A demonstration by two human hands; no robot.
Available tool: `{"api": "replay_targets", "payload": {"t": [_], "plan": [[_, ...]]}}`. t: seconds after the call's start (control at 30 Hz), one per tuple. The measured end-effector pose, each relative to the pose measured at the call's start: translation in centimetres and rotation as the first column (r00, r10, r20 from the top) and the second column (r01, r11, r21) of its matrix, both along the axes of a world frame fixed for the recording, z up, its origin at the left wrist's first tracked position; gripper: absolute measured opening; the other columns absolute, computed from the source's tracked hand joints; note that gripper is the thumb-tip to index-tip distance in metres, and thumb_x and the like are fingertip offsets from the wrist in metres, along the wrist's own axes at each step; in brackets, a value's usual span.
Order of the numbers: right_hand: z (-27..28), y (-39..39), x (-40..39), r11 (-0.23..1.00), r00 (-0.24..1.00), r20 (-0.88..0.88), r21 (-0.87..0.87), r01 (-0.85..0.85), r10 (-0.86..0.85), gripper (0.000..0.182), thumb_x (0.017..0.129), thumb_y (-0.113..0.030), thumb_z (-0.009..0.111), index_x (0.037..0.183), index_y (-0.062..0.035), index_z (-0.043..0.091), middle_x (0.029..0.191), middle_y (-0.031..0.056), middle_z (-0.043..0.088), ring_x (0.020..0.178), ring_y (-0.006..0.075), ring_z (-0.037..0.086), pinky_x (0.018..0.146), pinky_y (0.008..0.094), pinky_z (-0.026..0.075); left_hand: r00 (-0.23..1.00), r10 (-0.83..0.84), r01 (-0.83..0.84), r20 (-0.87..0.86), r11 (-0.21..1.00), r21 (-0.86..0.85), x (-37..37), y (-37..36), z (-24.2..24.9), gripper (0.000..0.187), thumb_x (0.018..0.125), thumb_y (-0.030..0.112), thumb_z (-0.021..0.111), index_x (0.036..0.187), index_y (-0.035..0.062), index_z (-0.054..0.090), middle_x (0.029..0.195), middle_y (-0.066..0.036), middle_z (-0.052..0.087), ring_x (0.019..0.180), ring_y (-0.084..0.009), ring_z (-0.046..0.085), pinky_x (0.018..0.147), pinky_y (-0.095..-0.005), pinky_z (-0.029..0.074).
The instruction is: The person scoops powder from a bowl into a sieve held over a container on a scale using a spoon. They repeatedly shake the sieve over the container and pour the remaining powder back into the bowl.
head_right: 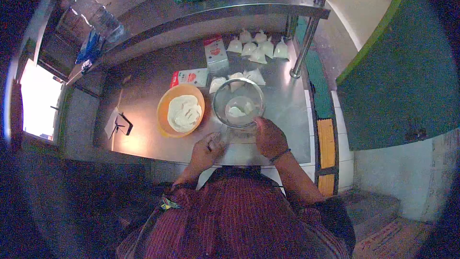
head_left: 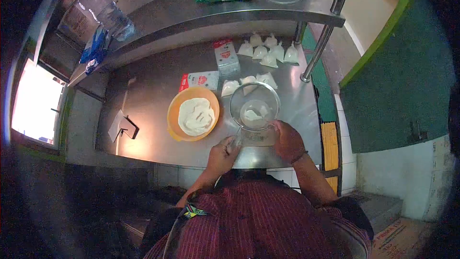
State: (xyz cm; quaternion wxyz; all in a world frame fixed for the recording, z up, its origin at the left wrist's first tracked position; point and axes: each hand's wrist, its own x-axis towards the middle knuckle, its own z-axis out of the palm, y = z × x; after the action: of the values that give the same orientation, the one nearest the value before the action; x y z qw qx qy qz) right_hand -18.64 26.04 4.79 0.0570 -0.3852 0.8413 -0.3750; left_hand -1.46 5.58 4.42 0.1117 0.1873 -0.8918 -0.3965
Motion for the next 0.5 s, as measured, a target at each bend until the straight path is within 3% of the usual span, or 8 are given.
{"api": "replay_targets", "payload": {"t": [0.07,0.2,0.27,0.3,0.37,0.5], "plan": [[1.6,0.0,0.2,0.996,0.996,-0.014,-0.019,0.083,-0.083,0.031,0.095,-0.01,0.05,0.124,-0.0024,0.058,0.117,0.0242,0.066,0.107,0.0413,0.065,0.094,0.0492,0.053,0.996,-0.023,0.021,-0.082,0.999,-0.027,0.2,-0.2,-1.1,0.04,0.089,0.023,0.074,0.122,0.0019,0.066,0.063,-0.01,0.059,0.052,-0.0205,0.055,0.057,-0.0371,0.049],[1.3,-0.8,-0.9,0.987,0.991,-0.037,-0.099,0.128,-0.132,0.029,0.099,-0.013,0.047,0.123,-0.0006,0.06,0.116,0.0249,0.067,0.109,0.0415,0.064,0.096,0.048,0.051,0.999,-0.013,0.013,-0.036,1.0,0.015,-0.1,0.2,-1.0,0.039,0.089,0.023,0.074,0.121,0.0027,0.066,0.064,-0.009,0.058,0.053,-0.0196,0.055,0.057,-0.0366,0.049],[1.4,-0.8,-1.2,0.993,0.994,-0.051,-0.062,0.098,-0.102,0.028,0.099,-0.014,0.048,0.121,-0.001,0.061,0.112,0.0237,0.068,0.106,0.041,0.065,0.095,0.0484,0.052,0.958,-0.064,0.043,-0.278,0.996,-0.081,-0.5,0.2,-2.0,0.038,0.089,0.023,0.074,0.121,0.003,0.066,0.061,-0.007,0.055,0.054,-0.018,0.053,0.056,-0.0351,0.047],[1.6,-0.6,-1.2,0.992,0.993,-0.055,-0.069,0.102,-0.106,0.028,0.099,-0.014,0.048,0.121,-0.001,0.061,0.112,0.0237,0.068,0.106,0.041,0.065,0.095,0.0484,0.052,0.957,-0.07,0.047,-0.282,0.995,-0.087,-0.7,0.3,-1.1,0.038,0.089,0.023,0.074,0.121,0.003,0.066,0.061,-0.007,0.055,0.054,-0.018,0.053,0.056,-0.0351,0.047],[2.1,-0.2,-0.9,0.999,0.996,0.068,0.017,0.049,-0.05,0.027,0.099,-0.015,0.049,0.118,-0.0011,0.063,0.11,0.0233,0.068,0.104,0.04,0.065,0.092,0.048,0.052,0.998,-0.023,0.021,0.051,0.999,0.027,-0.4,0.7,1.5,0.04,0.089,0.024,0.073,0.121,0.0011,0.065,0.072,-0.011,0.064,0.063,-0.0208,0.061,0.064,-0.0352,0.052],[2.6,-0.2,-0.5,0.996,0.996,-0.01,-0.022,0.092,-0.092,0.027,0.092,-0.012,0.054,0.116,-0.0031,0.063,0.107,0.0227,0.069,0.101,0.0414,0.066,0.089,0.0494,0.054,0.993,-0.018,0.012,-0.113,0.998,-0.055,-0.1,0.4,-0.7,0.04,0.089,0.024,0.073,0.122,0.0012,0.065,0.088,-0.017,0.071,0.071,-0.0269,0.068,0.07,-0.0365,0.055]]}}
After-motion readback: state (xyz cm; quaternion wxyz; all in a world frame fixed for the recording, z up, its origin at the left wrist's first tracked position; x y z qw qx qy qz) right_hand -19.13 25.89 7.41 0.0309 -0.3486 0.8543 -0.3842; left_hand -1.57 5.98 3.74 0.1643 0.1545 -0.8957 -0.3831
